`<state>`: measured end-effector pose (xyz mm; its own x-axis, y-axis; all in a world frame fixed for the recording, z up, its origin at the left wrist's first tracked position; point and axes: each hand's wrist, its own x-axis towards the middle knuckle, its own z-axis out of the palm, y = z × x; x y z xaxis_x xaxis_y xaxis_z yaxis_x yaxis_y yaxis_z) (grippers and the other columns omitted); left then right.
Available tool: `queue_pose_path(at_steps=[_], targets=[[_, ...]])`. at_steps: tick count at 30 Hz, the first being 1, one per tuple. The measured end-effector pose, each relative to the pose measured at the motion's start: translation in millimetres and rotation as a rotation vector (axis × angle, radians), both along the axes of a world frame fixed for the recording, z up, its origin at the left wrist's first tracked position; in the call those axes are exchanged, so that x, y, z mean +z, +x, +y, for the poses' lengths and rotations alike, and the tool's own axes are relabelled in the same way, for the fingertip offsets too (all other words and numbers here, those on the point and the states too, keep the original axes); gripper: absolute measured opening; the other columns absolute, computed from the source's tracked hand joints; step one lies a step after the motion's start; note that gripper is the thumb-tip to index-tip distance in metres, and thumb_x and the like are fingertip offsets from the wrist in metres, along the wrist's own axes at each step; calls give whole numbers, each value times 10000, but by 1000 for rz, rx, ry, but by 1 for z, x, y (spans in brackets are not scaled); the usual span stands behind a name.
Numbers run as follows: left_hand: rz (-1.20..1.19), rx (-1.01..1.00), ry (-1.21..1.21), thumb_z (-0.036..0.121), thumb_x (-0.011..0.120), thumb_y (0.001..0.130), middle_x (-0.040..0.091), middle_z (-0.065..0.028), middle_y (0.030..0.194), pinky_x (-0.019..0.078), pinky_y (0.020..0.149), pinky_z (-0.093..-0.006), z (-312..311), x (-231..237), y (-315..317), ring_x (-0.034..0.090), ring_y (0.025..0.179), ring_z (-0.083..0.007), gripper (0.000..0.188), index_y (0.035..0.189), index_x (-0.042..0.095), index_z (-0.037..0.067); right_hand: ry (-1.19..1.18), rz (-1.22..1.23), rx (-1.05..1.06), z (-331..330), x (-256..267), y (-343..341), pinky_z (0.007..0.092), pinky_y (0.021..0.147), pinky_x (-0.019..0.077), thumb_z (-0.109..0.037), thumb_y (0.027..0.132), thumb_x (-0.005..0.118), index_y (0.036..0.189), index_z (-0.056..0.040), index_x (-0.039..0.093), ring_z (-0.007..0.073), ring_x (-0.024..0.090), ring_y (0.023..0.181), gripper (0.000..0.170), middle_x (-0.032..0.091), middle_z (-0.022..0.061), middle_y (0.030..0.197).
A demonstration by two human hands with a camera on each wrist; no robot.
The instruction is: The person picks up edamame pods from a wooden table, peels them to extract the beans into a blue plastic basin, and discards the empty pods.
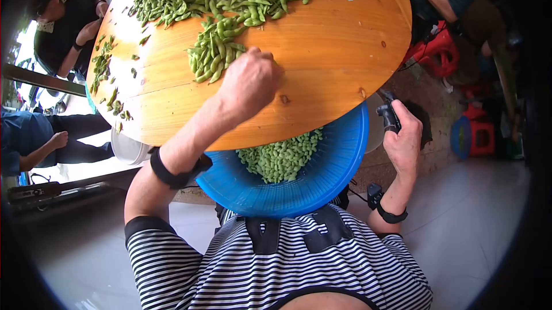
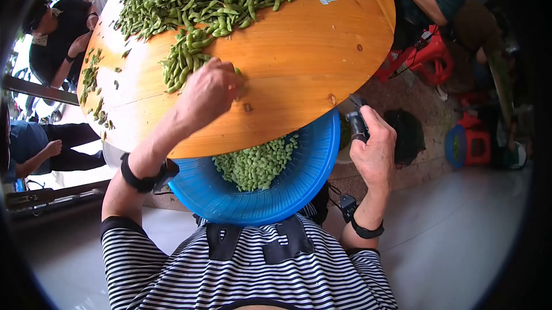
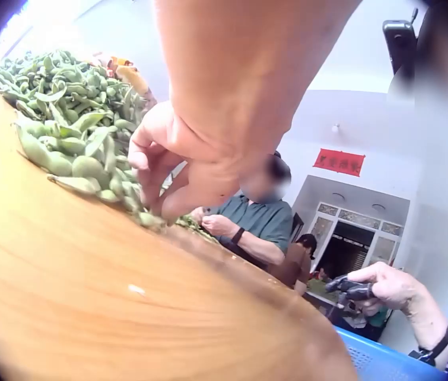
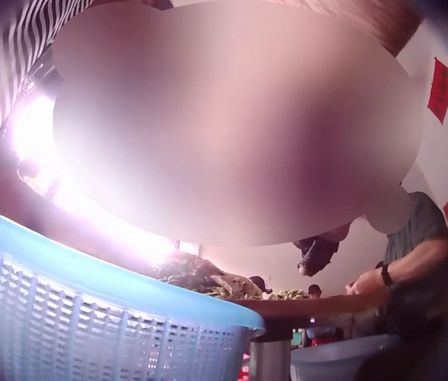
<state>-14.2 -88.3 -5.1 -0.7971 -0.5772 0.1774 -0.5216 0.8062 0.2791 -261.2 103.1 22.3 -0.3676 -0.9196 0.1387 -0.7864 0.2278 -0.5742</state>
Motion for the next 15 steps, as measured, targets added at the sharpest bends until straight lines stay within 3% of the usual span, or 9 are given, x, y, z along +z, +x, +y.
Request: queue_pose_path(at_steps=[5,7,9,11,13,15], targets=[[259,-53,2,-2,654,762,584,-109,780,481,716,-388,33,4,17,579,809,-277,94,841,695,30,-18,-6,43,-4,3,10,340,736,484,117,631,447,1158,32,569,401,605,860,548,620,236,1002],[346,58,173,-28,644,770,568,-114,759,485,669,-365,43,16,29,585,751,-283,109,858,692,13,-23,-8,36,-2,2,10,344,731,483,108,631,450,1135,34,569,407,599,850,523,618,231,970],[290,-83,451,5,651,796,551,-107,714,484,627,-360,62,16,42,591,690,-278,56,830,693,17,-1,-10,43,1,0,7,347,725,482,105,634,453,1119,35,569,407,596,839,503,613,229,948],[58,-198,567,12,645,793,555,-96,712,488,628,-380,78,18,45,590,688,-276,55,813,694,26,21,-13,59,1,-2,6,350,719,481,101,637,455,1102,36,569,407,593,828,483,608,226,925],[42,-147,525,52,669,781,555,-90,709,487,630,-392,81,13,41,589,689,-276,35,799,689,30,32,-15,65,0,-5,6,355,702,478,90,642,462,1073,40,568,404,582,796,447,594,219,887],[186,93,313,101,697,770,555,-106,721,487,636,-395,72,3,34,586,690,-295,84,800,673,26,9,-32,92,-2,-2,10,353,695,474,87,646,465,1079,37,571,393,578,780,448,587,212,873]])
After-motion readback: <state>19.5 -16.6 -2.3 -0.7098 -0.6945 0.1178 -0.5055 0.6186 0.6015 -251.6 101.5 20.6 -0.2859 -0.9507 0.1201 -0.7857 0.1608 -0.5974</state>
